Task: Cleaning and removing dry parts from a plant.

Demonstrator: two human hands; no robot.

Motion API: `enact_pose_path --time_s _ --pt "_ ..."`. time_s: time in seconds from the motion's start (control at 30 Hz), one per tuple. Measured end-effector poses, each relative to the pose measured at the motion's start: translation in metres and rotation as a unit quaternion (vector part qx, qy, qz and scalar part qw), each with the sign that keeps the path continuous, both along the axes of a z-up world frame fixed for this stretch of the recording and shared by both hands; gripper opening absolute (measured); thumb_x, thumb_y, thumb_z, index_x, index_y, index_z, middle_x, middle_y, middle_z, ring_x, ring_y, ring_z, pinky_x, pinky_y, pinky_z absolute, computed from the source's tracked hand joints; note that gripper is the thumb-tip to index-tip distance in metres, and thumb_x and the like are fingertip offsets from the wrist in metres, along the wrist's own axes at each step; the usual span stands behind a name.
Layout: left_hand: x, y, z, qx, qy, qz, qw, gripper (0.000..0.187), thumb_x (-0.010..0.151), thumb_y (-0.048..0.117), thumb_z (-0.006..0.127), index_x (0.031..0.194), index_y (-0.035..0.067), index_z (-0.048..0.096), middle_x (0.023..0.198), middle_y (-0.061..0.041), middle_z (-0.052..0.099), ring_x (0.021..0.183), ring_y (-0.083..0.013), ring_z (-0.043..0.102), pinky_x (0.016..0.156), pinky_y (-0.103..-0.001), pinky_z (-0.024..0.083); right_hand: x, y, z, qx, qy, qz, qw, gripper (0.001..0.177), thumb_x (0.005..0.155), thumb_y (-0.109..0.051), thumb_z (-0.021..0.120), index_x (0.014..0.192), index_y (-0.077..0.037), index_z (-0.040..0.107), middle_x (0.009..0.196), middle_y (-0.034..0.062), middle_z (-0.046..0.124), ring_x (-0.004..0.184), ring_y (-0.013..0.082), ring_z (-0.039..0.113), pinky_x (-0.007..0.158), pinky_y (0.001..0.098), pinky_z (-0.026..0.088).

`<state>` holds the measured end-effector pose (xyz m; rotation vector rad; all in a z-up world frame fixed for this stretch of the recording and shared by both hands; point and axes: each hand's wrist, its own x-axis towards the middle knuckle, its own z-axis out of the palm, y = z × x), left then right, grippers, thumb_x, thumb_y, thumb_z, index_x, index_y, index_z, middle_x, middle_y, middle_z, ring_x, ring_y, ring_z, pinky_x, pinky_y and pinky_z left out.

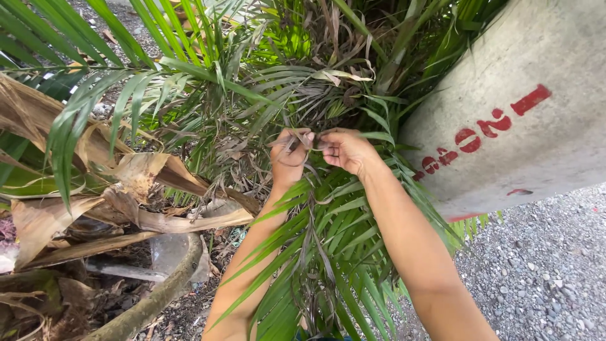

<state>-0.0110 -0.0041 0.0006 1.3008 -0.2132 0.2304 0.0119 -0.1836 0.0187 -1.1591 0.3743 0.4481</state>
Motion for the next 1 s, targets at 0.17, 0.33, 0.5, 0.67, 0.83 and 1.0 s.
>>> enact_pose_path --time_s 0.17,0.33,0.5,0.67,0.83,1.0 --pt "0.005 0.003 0.001 -0.025 0.016 0.008 1.000 0.016 0.096 0.012 0.075 0.106 0.002 0.068 0.084 -0.001 0.071 0.076 -0.0081 0.064 0.068 -0.022 0.050 -0.001 0.012 -0.010 0.022 -0.047 -0.029 0.998 0.009 0.092 -0.002 0.062 0.094 -0.010 0.066 0.072 0.0015 0.062 0.057 0.0105 0.053 0.052 0.0263 0.043" --pt "0.007 0.003 -0.002 -0.092 0.083 -0.030 0.992 0.015 0.099 0.010 0.074 0.108 0.000 0.068 0.083 -0.002 0.066 0.071 -0.0091 0.055 0.060 -0.024 0.040 0.003 0.007 -0.023 -0.023 -0.056 -0.046 0.997 0.013 0.089 0.003 0.058 0.086 -0.009 0.063 0.068 0.0003 0.056 0.052 0.0092 0.046 0.045 0.0243 0.032" --pt "0.014 0.000 -0.005 -0.114 0.060 -0.050 0.990 0.014 0.096 0.010 0.072 0.105 0.002 0.067 0.094 -0.001 0.072 0.084 -0.0089 0.067 0.077 -0.025 0.059 0.009 -0.008 -0.035 -0.005 -0.212 -0.073 0.975 0.016 0.091 0.007 0.052 0.089 -0.001 0.066 0.081 0.0072 0.068 0.059 0.0121 0.053 0.050 0.0279 0.040" --pt "0.014 0.000 -0.003 -0.068 0.048 -0.028 0.996 0.014 0.097 0.012 0.072 0.106 0.002 0.068 0.090 -0.001 0.070 0.079 -0.0084 0.062 0.071 -0.024 0.051 -0.056 0.038 0.158 -0.018 -0.195 0.049 0.979 0.028 0.098 -0.012 0.055 0.123 -0.015 0.068 0.089 0.0009 0.074 0.068 0.0083 0.060 0.065 0.0211 0.048" --pt "0.013 -0.003 0.009 -0.005 0.066 0.003 0.998 0.014 0.095 0.012 0.075 0.103 0.003 0.070 0.081 -0.001 0.068 0.072 -0.0092 0.059 0.065 -0.026 0.047 -0.022 0.017 0.102 -0.199 -0.288 0.074 0.934 0.028 0.105 -0.028 0.054 0.114 -0.007 0.070 0.084 0.0016 0.074 0.064 0.0062 0.056 0.058 0.0227 0.047" --pt "0.008 -0.006 0.015 -0.066 0.072 -0.009 0.995 0.011 0.094 0.010 0.075 0.103 0.004 0.071 0.089 0.003 0.071 0.078 -0.0062 0.061 0.071 -0.023 0.050 -0.003 0.001 0.052 -0.264 -0.030 0.095 0.959 0.067 0.103 -0.064 0.047 0.081 -0.003 0.067 0.061 0.0066 0.060 0.046 0.0122 0.048 0.040 0.0264 0.035"
